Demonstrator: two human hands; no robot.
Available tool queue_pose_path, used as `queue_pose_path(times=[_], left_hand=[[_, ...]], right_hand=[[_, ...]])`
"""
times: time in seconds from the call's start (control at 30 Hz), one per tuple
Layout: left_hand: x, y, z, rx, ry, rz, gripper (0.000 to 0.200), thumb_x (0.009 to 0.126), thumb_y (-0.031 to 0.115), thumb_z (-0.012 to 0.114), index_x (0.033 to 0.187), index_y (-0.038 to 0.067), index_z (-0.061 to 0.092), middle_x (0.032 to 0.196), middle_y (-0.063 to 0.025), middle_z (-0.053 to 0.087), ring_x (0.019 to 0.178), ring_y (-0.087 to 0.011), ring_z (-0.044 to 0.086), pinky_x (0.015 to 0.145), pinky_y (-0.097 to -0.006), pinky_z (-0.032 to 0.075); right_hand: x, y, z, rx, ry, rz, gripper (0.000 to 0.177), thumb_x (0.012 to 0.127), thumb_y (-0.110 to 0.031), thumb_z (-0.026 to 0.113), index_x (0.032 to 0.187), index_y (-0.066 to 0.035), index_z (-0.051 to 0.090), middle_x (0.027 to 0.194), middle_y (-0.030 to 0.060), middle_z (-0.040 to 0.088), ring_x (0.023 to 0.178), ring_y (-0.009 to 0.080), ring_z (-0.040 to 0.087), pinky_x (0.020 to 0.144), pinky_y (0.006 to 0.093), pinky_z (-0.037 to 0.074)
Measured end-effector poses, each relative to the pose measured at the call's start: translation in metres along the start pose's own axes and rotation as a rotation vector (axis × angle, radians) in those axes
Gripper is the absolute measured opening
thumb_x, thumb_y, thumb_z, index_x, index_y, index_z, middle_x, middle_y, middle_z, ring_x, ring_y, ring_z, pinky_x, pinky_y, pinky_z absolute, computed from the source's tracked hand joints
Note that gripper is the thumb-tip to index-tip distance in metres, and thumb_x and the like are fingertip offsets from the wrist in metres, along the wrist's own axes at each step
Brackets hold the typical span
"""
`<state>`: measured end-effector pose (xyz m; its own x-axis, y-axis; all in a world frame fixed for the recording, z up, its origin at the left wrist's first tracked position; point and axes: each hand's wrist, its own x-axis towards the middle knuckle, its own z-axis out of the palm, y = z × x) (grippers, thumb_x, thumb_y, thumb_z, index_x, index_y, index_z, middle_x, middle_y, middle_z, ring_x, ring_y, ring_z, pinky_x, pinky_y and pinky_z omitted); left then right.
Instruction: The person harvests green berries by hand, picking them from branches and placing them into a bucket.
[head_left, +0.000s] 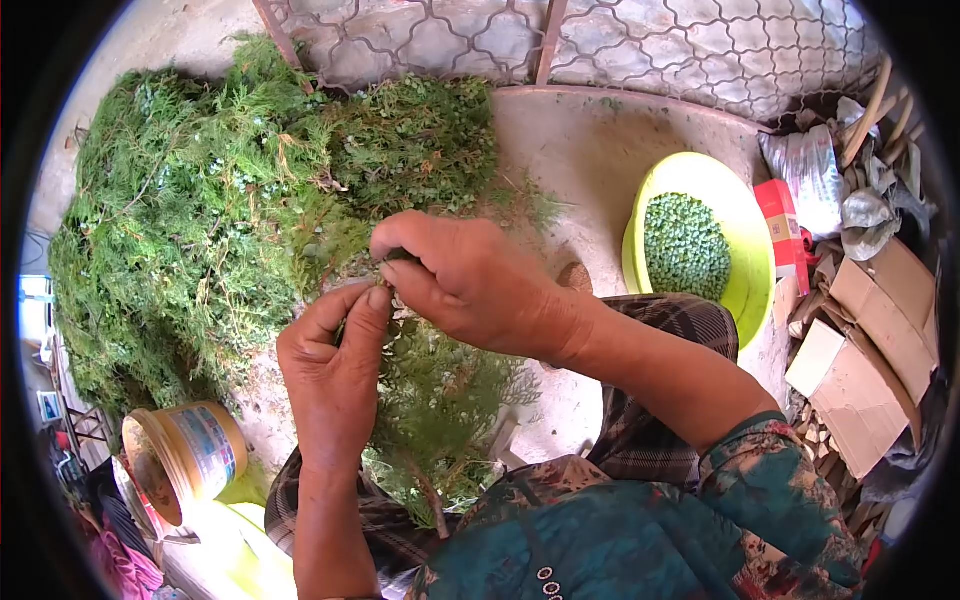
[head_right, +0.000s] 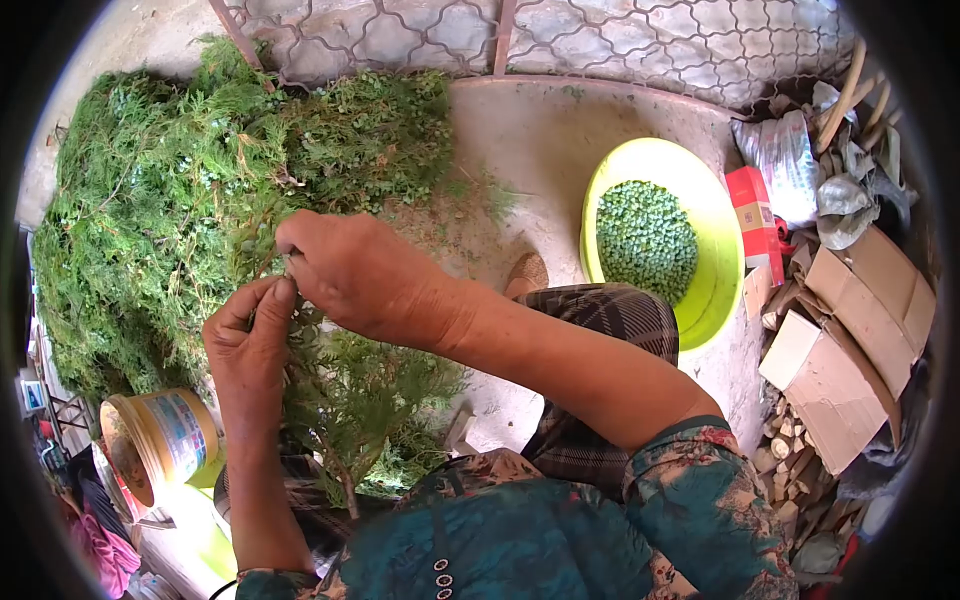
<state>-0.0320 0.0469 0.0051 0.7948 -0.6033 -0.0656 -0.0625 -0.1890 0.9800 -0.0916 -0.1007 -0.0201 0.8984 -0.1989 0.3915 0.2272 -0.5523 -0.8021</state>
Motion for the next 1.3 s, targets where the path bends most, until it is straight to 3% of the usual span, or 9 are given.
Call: queue_pose_path(times=[0.27, 0.33, 0.4, 0.47, 0.53, 0.6, 0.77, 1.03, 1.3], left_hand=[[-0.010, 0.003, -0.008, 0.062, 0.005, -0.088, 0.017, 0.084, 0.015, 0.063, 0.089, -0.001, 0.065, 0.072, 0.0013, 0.060, 0.064, -0.0039, 0.047, 0.057, -0.0194, 0.037], [-0.010, 0.005, -0.009, 0.025, 0.032, -0.100, 0.018, 0.083, 0.016, 0.064, 0.089, 0.000, 0.066, 0.073, 0.0012, 0.060, 0.064, -0.0040, 0.047, 0.057, -0.0193, 0.037], [-0.006, 0.007, -0.009, -0.039, 0.083, -0.197, 0.018, 0.083, 0.018, 0.064, 0.089, 0.001, 0.066, 0.072, 0.0008, 0.060, 0.064, -0.0042, 0.047, 0.057, -0.0192, 0.036], [-0.006, 0.007, -0.008, -0.045, 0.094, -0.217, 0.018, 0.083, 0.018, 0.065, 0.089, 0.001, 0.066, 0.069, 0.0026, 0.058, 0.057, -0.0023, 0.043, 0.050, -0.0177, 0.033], [-0.005, 0.004, -0.007, -0.079, 0.077, -0.270, 0.023, 0.081, 0.027, 0.065, 0.090, 0.006, 0.064, 0.059, 0.0083, 0.049, 0.041, 0.0012, 0.031, 0.035, -0.0153, 0.020], [-0.005, 0.008, -0.008, -0.096, 0.086, -0.300, 0.022, 0.082, 0.026, 0.065, 0.089, 0.006, 0.065, 0.059, 0.0081, 0.050, 0.042, 0.0013, 0.031, 0.036, -0.0154, 0.021], [-0.004, 0.008, -0.008, -0.105, 0.053, -0.332, 0.022, 0.081, 0.027, 0.065, 0.087, 0.006, 0.066, 0.056, 0.0082, 0.048, 0.042, 0.0011, 0.032, 0.037, -0.0149, 0.021], [-0.009, 0.017, -0.009, -0.077, -0.017, -0.355, 0.018, 0.081, 0.024, 0.065, 0.084, 0.006, 0.065, 0.054, 0.0084, 0.046, 0.043, 0.0012, 0.033, 0.039, -0.0154, 0.021], [-0.013, 0.020, -0.015, -0.044, -0.025, -0.311, 0.016, 0.078, 0.021, 0.068, 0.081, 0.005, 0.066, 0.058, 0.0071, 0.050, 0.046, 0.0004, 0.035, 0.042, -0.0164, 0.023]], right_hand=[[0.012, 0.019, -0.033, 0.142, 0.192, 0.256, 0.013, 0.084, -0.008, 0.051, 0.092, 0.002, 0.052, 0.073, 0.0094, 0.055, 0.070, 0.0162, 0.060, 0.057, 0.0278, 0.050], [0.019, 0.023, -0.054, 0.629, 0.345, 0.426, 0.014, 0.086, -0.008, 0.048, 0.094, 0.003, 0.050, 0.079, 0.0092, 0.055, 0.070, 0.0149, 0.059, 0.058, 0.0279, 0.054], [0.012, 0.021, -0.032, 0.732, 0.266, 0.488, 0.015, 0.087, -0.009, 0.047, 0.096, 0.003, 0.049, 0.084, 0.0110, 0.054, 0.070, 0.0159, 0.059, 0.060, 0.0310, 0.056], [0.002, 0.019, -0.014, 1.146, 0.132, 0.685, 0.017, 0.088, -0.013, 0.047, 0.098, 0.001, 0.048, 0.086, 0.0112, 0.054, 0.072, 0.0171, 0.058, 0.060, 0.0330, 0.056], [-0.005, 0.016, -0.008, 1.239, 0.042, 0.680, 0.023, 0.089, -0.022, 0.049, 0.098, -0.001, 0.048, 0.084, 0.0104, 0.053, 0.073, 0.0178, 0.057, 0.058, 0.0343, 0.055], [-0.007, 0.003, -0.006, 1.444, -0.074, 0.817, 0.031, 0.090, -0.031, 0.049, 0.100, -0.002, 0.049, 0.086, 0.0093, 0.053, 0.073, 0.0183, 0.056, 0.055, 0.0351, 0.054], [-0.005, -0.010, -0.001, 0.985, -0.240, 0.540, 0.036, 0.083, -0.028, 0.064, 0.102, -0.002, 0.049, 0.080, 0.0062, 0.053, 0.059, 0.0097, 0.055, 0.049, 0.0221, 0.046], [-0.002, -0.007, -0.017, 0.948, -0.286, 0.483, 0.033, 0.082, -0.021, 0.064, 0.106, -0.003, 0.049, 0.070, 0.0036, 0.054, 0.048, 0.0073, 0.051, 0.042, 0.0203, 0.041], [0.000, -0.013, -0.024, 0.809, -0.448, 0.495, 0.023, 0.078, -0.018, 0.068, 0.090, -0.003, 0.057, 0.066, 0.0015, 0.057, 0.049, 0.0066, 0.054, 0.042, 0.0198, 0.040]])
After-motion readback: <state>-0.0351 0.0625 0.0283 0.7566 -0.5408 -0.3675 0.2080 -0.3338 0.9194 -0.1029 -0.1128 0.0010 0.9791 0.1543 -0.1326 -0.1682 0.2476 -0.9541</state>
